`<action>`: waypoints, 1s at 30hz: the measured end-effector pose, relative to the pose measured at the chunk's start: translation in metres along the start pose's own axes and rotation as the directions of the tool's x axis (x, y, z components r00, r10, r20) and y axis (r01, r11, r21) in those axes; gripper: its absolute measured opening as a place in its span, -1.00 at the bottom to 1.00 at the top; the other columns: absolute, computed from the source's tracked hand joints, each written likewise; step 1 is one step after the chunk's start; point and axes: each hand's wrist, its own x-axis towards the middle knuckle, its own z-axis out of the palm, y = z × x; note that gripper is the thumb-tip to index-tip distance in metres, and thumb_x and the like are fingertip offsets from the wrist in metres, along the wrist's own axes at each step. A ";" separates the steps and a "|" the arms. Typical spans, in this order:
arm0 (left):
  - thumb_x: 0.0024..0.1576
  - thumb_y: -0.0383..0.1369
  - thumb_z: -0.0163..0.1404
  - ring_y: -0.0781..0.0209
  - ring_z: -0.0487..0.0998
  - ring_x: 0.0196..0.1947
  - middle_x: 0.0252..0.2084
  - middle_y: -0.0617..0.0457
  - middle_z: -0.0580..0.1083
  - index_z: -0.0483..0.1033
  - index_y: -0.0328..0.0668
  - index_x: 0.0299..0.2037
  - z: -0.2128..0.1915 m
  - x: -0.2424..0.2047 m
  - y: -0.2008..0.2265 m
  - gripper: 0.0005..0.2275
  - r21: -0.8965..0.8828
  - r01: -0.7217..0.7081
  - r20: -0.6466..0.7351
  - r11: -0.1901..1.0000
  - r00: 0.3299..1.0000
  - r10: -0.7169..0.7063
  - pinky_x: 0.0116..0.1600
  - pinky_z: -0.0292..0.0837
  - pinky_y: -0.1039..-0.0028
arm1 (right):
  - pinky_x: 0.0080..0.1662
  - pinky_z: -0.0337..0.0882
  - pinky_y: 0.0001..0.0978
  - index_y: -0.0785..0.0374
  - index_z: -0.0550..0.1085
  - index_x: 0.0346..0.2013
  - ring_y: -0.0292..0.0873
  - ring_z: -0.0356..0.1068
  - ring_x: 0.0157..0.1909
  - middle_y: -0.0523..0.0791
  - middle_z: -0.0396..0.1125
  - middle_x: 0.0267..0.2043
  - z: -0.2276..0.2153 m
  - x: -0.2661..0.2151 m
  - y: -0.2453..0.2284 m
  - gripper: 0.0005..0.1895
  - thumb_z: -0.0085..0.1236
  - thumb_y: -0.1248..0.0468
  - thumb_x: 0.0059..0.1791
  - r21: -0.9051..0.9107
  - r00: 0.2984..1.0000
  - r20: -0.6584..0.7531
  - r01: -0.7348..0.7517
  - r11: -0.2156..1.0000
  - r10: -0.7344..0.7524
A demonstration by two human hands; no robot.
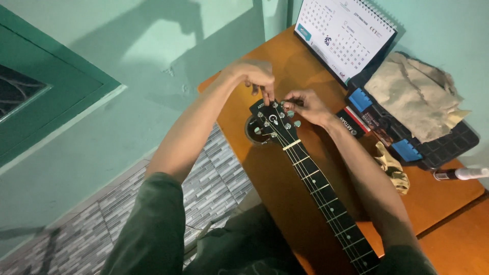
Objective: Installing a new string on an acoustic guitar by threading it through the bridge and tuning peg.
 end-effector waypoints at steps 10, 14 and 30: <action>-0.08 -0.32 0.17 -0.07 0.64 -0.34 -0.40 0.12 0.62 0.65 0.44 -0.55 0.053 0.032 -0.020 -0.85 0.576 -0.024 -0.546 0.817 0.733 0.406 -0.16 0.58 0.33 | -0.09 0.45 -0.30 0.40 0.55 -0.12 -0.14 0.44 -0.18 0.05 0.50 -0.26 0.001 -0.003 -0.004 -0.75 0.34 0.38 -0.05 -0.116 1.000 -0.025 0.010 0.993 -0.013; -0.07 -0.37 0.15 -0.15 0.65 -0.35 -0.44 0.06 0.61 0.68 0.24 -0.49 0.070 0.015 -0.030 -0.89 0.507 -0.092 -0.605 0.857 0.670 0.430 -0.20 0.59 0.17 | -0.13 0.48 -0.32 0.28 0.59 -0.12 -0.13 0.52 -0.18 0.01 0.53 -0.22 0.004 -0.003 -0.003 -0.76 0.35 0.39 -0.08 -0.204 0.999 -0.035 0.019 0.979 -0.026; -0.03 -0.18 0.25 -0.13 0.65 -0.32 -0.47 0.03 0.57 0.64 0.23 -0.55 0.082 0.010 -0.026 -0.90 0.495 0.009 -0.683 0.869 0.622 0.383 -0.18 0.59 0.11 | -0.42 0.37 -0.40 0.22 0.61 -0.37 -0.19 0.39 -0.47 -0.07 0.45 -0.48 0.002 0.003 -0.004 -0.48 0.08 -0.17 0.09 -0.191 0.974 -0.040 -0.228 0.955 0.225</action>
